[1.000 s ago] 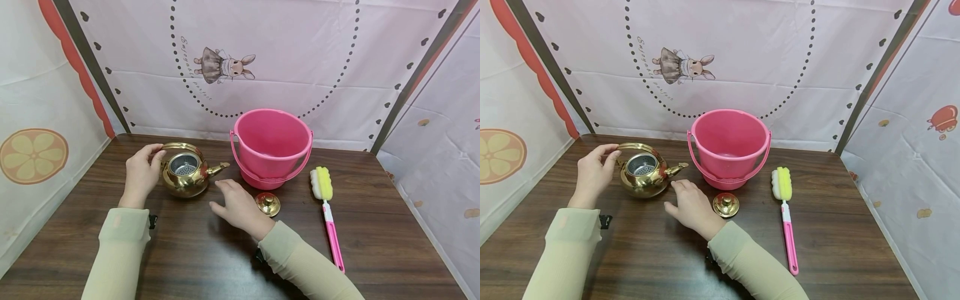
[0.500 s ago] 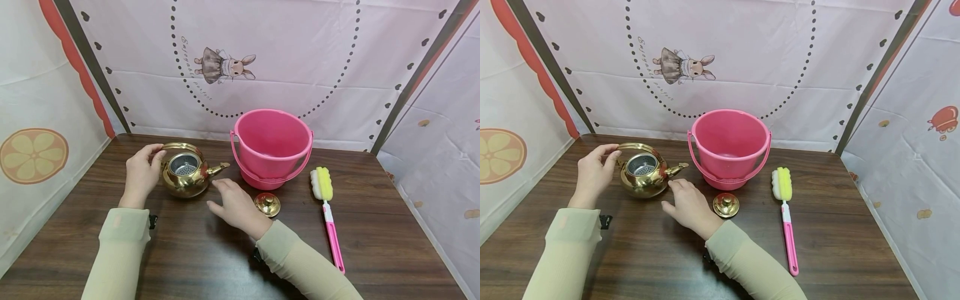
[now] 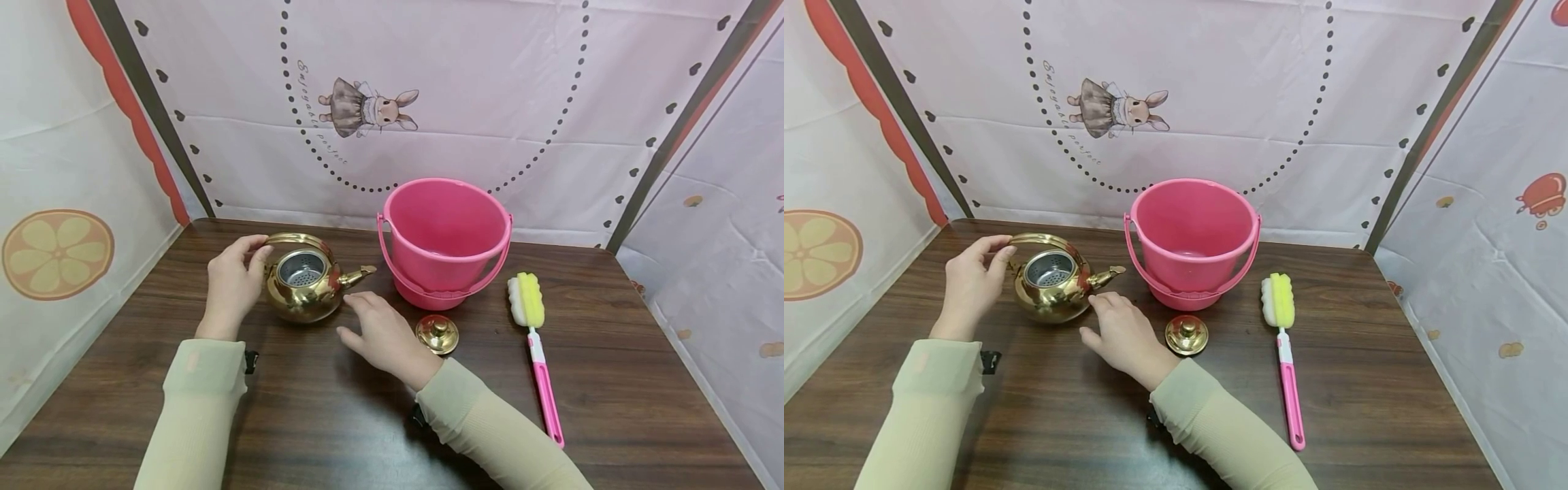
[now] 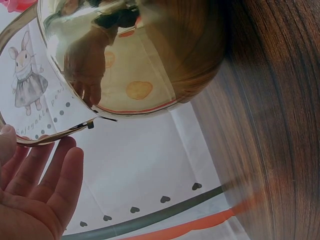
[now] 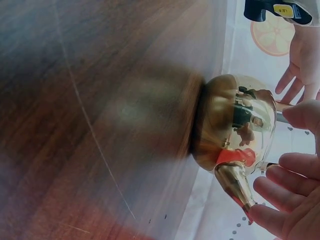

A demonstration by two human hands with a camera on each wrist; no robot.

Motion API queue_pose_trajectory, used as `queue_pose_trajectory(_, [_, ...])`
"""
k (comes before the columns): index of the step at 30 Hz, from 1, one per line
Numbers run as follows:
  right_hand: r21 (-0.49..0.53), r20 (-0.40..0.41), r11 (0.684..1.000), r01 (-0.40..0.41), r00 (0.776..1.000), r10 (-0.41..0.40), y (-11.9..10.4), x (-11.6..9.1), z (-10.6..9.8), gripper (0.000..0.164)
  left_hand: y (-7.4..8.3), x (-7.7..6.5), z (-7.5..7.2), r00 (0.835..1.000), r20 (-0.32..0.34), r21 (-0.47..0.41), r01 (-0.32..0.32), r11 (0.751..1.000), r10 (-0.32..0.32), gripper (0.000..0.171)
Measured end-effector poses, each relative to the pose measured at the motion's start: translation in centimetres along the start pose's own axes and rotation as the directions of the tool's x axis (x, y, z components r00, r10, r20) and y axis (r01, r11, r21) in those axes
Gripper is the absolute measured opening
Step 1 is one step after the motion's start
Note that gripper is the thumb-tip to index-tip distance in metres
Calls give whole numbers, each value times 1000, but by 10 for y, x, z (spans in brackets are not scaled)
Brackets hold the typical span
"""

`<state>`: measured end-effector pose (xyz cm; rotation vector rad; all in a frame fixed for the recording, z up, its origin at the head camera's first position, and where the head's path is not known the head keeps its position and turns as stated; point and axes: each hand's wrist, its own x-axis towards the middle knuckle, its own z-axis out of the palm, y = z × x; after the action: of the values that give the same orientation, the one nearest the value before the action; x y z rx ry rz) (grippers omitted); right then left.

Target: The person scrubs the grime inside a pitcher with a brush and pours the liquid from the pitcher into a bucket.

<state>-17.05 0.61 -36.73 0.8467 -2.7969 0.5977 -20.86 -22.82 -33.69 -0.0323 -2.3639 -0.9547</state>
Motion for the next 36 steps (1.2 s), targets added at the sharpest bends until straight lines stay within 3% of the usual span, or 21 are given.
queue_pose_trajectory(36, [-43,-17,995,85,996,-86,-12,14,0,50,-3,0,1,1000,-3,4,-2,1000,2,27])
